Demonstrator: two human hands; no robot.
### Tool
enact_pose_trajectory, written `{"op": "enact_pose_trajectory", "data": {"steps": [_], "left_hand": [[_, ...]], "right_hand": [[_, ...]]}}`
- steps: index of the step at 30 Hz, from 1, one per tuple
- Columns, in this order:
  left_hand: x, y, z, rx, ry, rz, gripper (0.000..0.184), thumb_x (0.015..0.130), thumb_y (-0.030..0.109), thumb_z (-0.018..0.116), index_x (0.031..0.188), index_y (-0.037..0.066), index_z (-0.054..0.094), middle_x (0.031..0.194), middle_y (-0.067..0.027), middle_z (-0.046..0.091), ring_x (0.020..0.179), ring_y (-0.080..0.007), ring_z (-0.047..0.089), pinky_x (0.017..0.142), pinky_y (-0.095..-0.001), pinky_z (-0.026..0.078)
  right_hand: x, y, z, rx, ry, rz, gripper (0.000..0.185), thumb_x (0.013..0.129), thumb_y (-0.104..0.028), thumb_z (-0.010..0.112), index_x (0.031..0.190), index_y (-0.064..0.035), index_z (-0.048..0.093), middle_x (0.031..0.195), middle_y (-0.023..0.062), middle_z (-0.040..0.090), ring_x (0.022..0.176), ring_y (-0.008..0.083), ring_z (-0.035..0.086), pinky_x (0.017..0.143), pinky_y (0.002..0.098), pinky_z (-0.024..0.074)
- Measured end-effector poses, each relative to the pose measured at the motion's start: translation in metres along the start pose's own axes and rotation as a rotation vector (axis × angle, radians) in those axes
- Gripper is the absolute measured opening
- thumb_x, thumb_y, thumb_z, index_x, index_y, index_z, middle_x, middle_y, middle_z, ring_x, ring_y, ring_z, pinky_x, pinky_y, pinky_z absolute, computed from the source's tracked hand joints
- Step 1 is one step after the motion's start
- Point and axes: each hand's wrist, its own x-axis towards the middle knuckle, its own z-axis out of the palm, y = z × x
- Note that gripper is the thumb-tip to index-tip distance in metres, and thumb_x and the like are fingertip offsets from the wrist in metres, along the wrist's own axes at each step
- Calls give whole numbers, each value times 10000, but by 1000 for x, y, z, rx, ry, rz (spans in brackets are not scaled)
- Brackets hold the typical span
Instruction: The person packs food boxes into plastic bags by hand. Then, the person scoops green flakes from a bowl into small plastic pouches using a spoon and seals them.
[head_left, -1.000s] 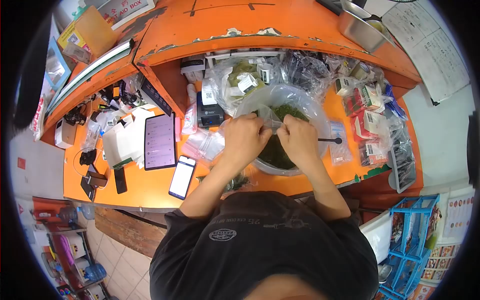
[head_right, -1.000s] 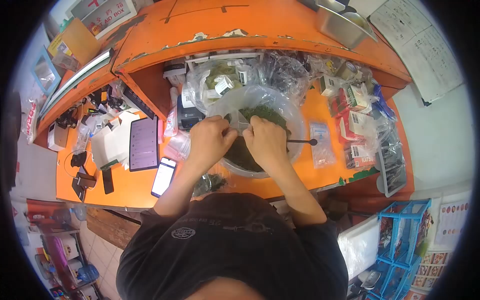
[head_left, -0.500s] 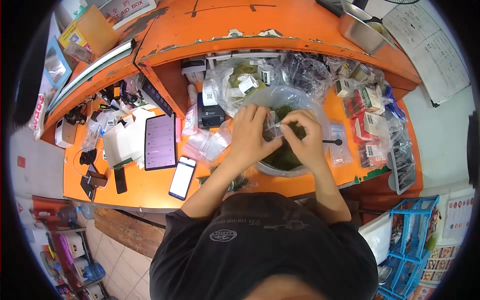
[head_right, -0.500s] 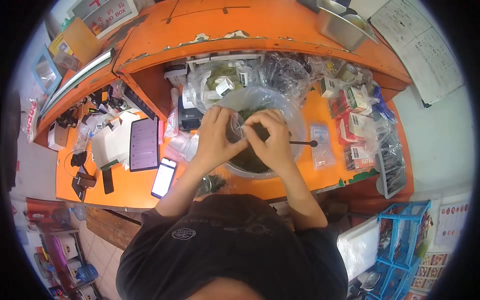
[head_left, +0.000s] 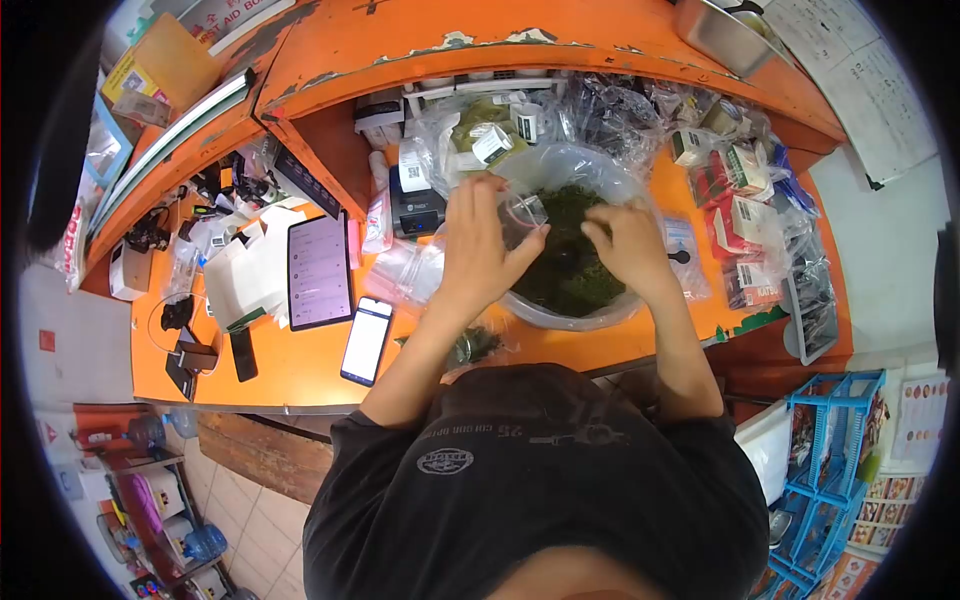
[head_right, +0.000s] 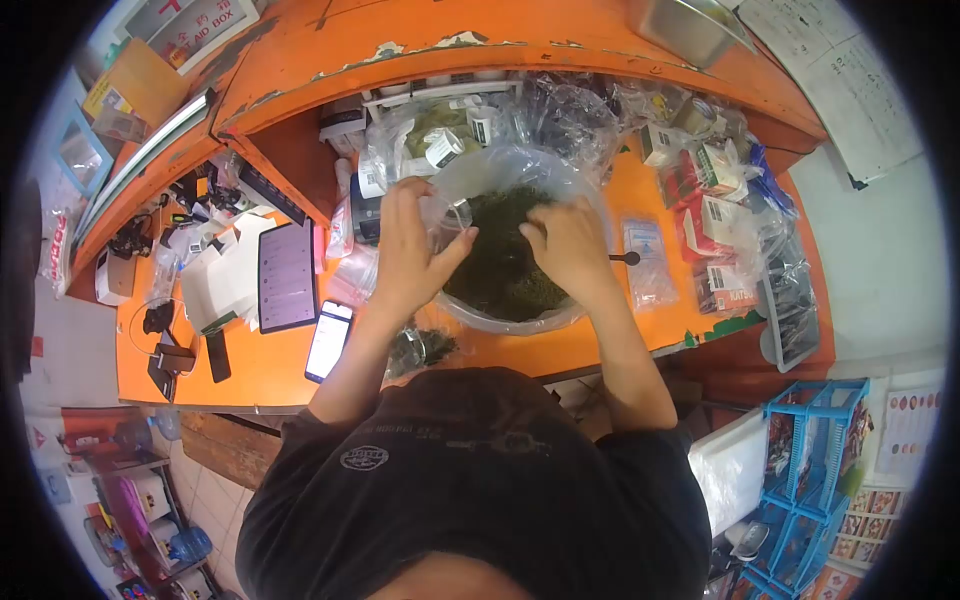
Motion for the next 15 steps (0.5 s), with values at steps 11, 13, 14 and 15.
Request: {"op": "enact_pose_trajectory", "data": {"steps": [11,13,14,15], "left_hand": [[0,-11,-11,-100,15,-104,527,763,219,707,1157,-12,445,1113,-185,482,1068,-357,453,935,-425,345],[-1,-11,-10,-107,8,-115,527,768,218,702,1166,-13,446,1108,-182,491,1063,-356,461,932,-420,347],[-1,-11,-8,-110,4,-120,527,770,218,699,1170,-14,447,1106,-180,496,1060,-355,465,931,-418,349],[-2,-10,-7,-121,-2,-126,528,771,219,698,1171,-16,447,1103,-181,499,1057,-355,468,928,-418,351]], "right_hand": [[-24,12,-2,-335,-175,31,120,686,-40,628,764,-67,714,743,145,655,767,330,636,706,424,501],[-28,6,-7,-328,-224,-7,132,681,-38,622,769,-69,716,741,140,654,760,323,643,696,423,504],[-29,4,-8,-313,-260,-22,137,681,-40,619,772,-71,717,742,139,655,759,323,643,694,425,504],[-30,2,-7,-297,-296,-35,141,681,-41,617,774,-72,718,744,138,655,757,322,644,692,427,504]]}}
